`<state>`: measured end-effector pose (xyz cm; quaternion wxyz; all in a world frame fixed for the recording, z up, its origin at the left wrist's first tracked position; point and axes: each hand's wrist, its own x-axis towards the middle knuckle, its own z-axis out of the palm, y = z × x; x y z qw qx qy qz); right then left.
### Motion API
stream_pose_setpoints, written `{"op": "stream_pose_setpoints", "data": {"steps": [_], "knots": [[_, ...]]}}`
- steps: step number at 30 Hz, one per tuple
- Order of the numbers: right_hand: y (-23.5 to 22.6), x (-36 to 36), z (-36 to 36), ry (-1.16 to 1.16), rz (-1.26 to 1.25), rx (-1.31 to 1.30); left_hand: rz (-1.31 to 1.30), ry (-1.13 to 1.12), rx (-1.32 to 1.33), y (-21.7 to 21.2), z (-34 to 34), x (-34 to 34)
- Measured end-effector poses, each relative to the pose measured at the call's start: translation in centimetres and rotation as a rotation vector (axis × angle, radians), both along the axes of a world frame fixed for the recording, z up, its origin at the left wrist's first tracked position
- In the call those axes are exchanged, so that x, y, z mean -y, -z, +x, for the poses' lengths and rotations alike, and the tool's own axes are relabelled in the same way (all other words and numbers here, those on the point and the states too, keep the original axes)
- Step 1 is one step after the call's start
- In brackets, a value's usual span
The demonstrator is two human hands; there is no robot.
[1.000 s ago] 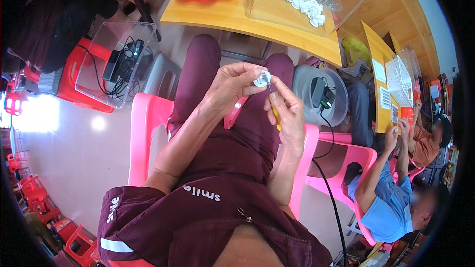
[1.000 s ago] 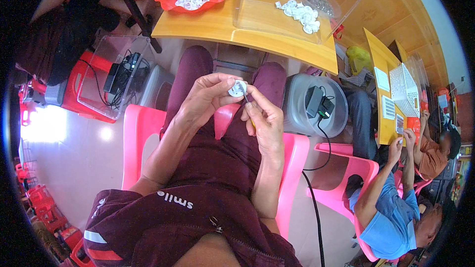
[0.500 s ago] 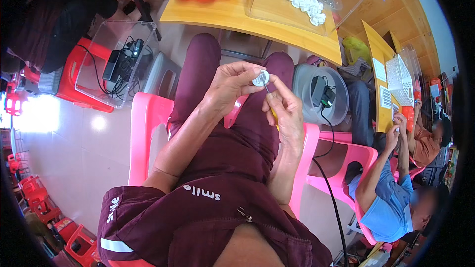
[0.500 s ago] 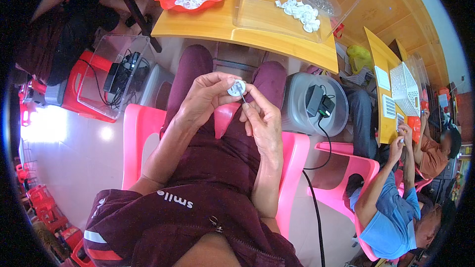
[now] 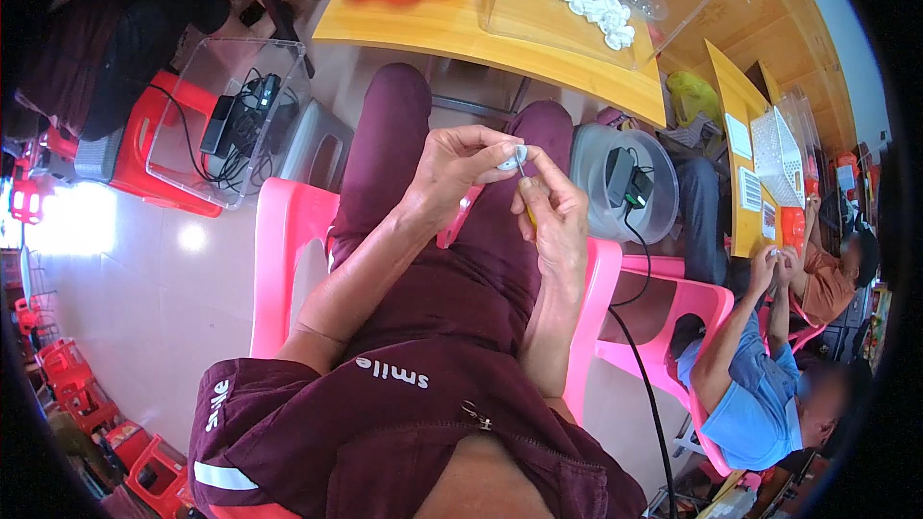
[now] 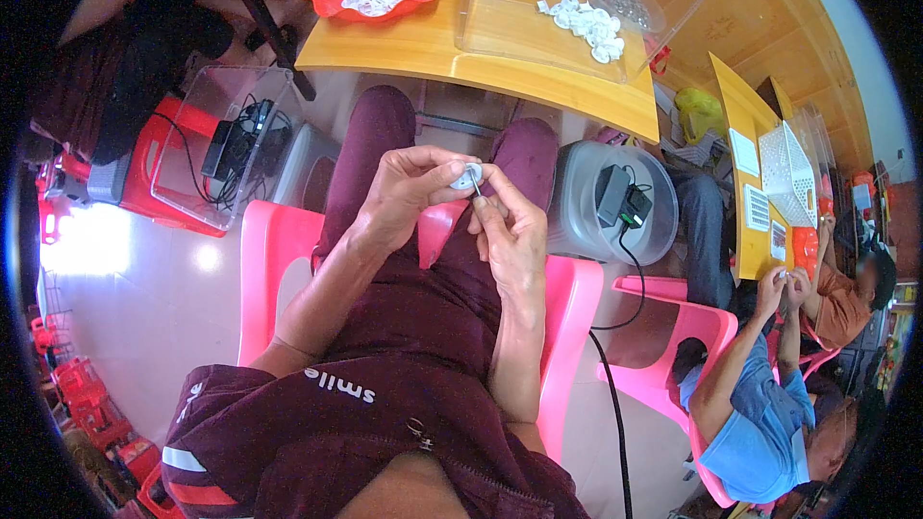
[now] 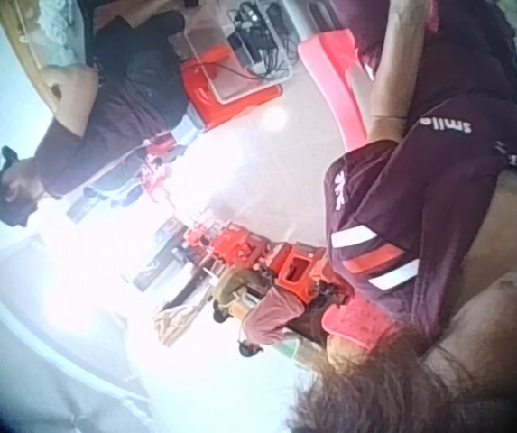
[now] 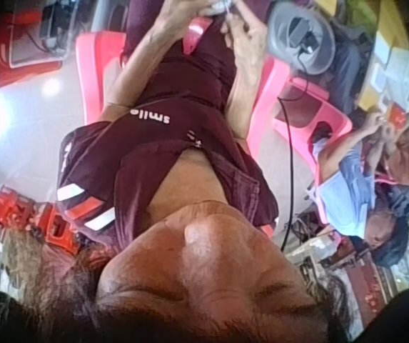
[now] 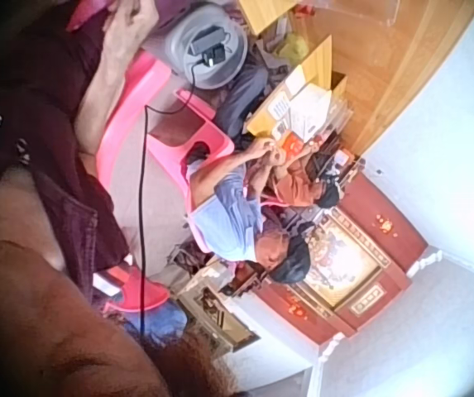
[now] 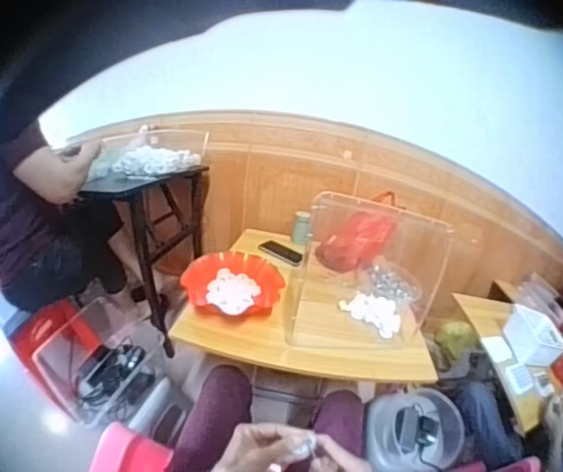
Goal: The person uses a small tool to assemble and adjust parts inside small plastic components held in hand, periodically retrieving additional pieces from a clear container on the table.
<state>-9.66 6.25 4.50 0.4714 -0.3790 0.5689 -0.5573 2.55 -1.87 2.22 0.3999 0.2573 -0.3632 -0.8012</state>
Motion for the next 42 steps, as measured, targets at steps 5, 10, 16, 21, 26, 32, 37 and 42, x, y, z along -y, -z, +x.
{"op": "stream_pose_setpoints", "data": {"steps": [5, 10, 16, 21, 26, 32, 37, 42], "knots": [[0.1, 0.1, 0.2, 0.037, -0.003, -0.078, -0.018, -0.033, 0.039, 0.2, -0.3, 0.1], [-0.6, -0.3, -0.3, 0.015, 0.075, -0.231, 0.114, 0.017, 0.002, 0.4, -0.1, 0.6], [-1.2, -0.4, -0.5, -0.036, 0.123, -0.215, 0.216, 0.076, -0.093, 1.1, 0.1, 0.9], [-0.9, -0.3, -0.5, -0.033, 0.14, -0.226, 0.209, 0.079, -0.082, 1.2, 0.0, 0.8], [-0.8, -0.3, -0.4, -0.036, 0.158, -0.221, 0.187, 0.048, -0.031, 1.0, 0.0, 0.7], [-0.4, -0.4, -0.6, -0.036, 0.115, -0.158, 0.113, 0.037, 0.033, 0.6, 0.2, 0.5], [-0.2, -0.4, -0.7, -0.065, 0.086, -0.128, 0.116, 0.039, 0.026, 0.8, 0.2, 0.5], [-0.2, -0.3, -0.5, -0.031, 0.084, -0.122, 0.087, 0.032, 0.044, 0.4, 0.1, 0.4]]}}
